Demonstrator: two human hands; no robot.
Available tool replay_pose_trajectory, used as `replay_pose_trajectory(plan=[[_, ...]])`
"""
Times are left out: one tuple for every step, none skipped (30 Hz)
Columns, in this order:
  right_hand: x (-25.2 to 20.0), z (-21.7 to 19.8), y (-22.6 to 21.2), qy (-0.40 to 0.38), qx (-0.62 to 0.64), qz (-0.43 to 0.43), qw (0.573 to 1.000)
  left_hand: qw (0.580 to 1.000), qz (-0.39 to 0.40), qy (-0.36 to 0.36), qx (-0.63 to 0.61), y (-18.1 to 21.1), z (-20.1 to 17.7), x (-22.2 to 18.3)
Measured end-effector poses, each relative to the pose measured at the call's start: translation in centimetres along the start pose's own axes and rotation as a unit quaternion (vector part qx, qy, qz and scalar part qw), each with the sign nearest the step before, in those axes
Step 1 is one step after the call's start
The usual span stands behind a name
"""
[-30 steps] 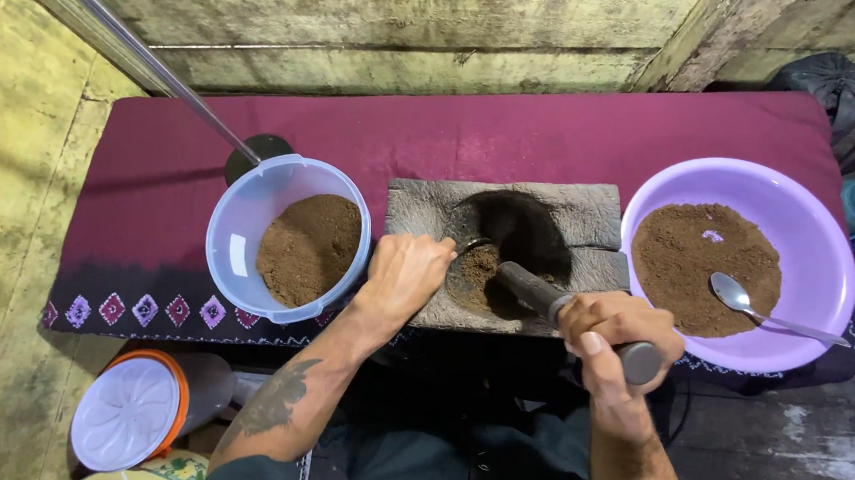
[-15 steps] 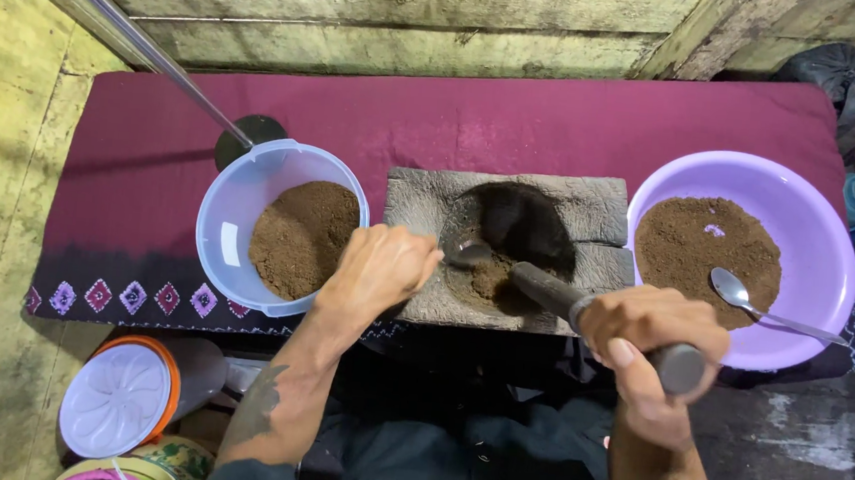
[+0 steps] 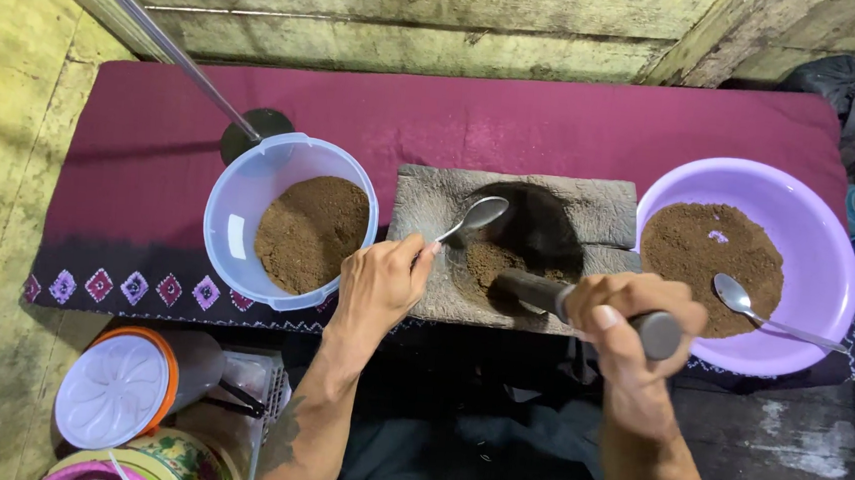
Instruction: Grinding brown powder in a stone mortar using a pestle and a spoon
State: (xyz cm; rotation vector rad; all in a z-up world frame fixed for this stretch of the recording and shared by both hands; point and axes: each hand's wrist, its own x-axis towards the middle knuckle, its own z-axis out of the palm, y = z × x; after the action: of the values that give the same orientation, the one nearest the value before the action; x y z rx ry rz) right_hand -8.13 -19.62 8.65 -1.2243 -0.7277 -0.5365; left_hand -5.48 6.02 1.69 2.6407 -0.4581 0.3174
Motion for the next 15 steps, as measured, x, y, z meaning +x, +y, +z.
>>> replay_pose_trajectory(plan=[[0.3, 0.0, -0.4, 0.0, -0.001, 0.001, 1.0, 1.0, 0.0, 0.0, -0.001, 0.0, 0.2, -0.1], [0.7, 0.0, -0.8, 0.004, 0.01, 0.012, 1.0, 1.0, 0.008, 0.015, 0.007, 0.0, 0.4, -0.1], [1.0, -0.1, -1.2, 0.009, 0.022, 0.024, 0.999, 0.999, 0.015, 0.029, 0.015, 0.1, 0.6, -0.1], [1.1, 0.4, -1.4, 0.009, 0.021, 0.026, 0.999, 0.999, 0.014, 0.028, 0.014, 0.2, 1.0, -0.2], [1.3, 0.9, -1.5, 0.011, 0.019, 0.029, 0.999, 0.999, 0.017, 0.044, 0.01, 0.2, 1.3, -0.3], [1.4, 1.5, -1.7, 0.014, 0.017, 0.033, 0.999, 0.998, 0.019, 0.06, 0.007, 0.2, 1.6, -0.3], [1.0, 2.0, -0.7, 0.013, 0.017, 0.034, 0.999, 0.998, 0.018, 0.059, 0.007, 0.3, 1.5, -0.4], [0.4, 2.4, 0.2, -0.011, 0.003, 0.019, 1.0, 0.997, 0.019, 0.071, 0.013, 0.4, 1.5, -0.4], [0.0, 2.9, 1.2, -0.036, -0.012, 0.002, 0.999, 0.996, 0.021, 0.085, 0.02, 0.5, 1.5, -0.4], [-0.6, 2.9, 1.9, -0.037, -0.011, 0.002, 0.999, 0.996, 0.021, 0.086, 0.021, 0.6, 1.4, -0.3], [-1.2, 3.0, 2.6, -0.048, -0.013, -0.014, 0.999, 0.995, 0.023, 0.092, 0.023, 0.7, 1.4, -0.3], [-1.9, 3.0, 3.3, -0.058, -0.015, -0.029, 0.998, 0.994, 0.025, 0.099, 0.025, 0.8, 1.4, -0.3], [-1.8, 3.1, 3.2, -0.059, -0.016, -0.03, 0.998, 0.994, 0.024, 0.1, 0.025, 0.7, 1.4, -0.4], [-1.8, 3.2, 3.2, -0.063, -0.017, -0.031, 0.997, 0.994, 0.025, 0.104, 0.021, 0.7, 1.5, -0.4], [-1.7, 3.2, 3.2, -0.066, -0.019, -0.033, 0.997, 0.994, 0.027, 0.107, 0.018, 0.6, 1.5, -0.4]])
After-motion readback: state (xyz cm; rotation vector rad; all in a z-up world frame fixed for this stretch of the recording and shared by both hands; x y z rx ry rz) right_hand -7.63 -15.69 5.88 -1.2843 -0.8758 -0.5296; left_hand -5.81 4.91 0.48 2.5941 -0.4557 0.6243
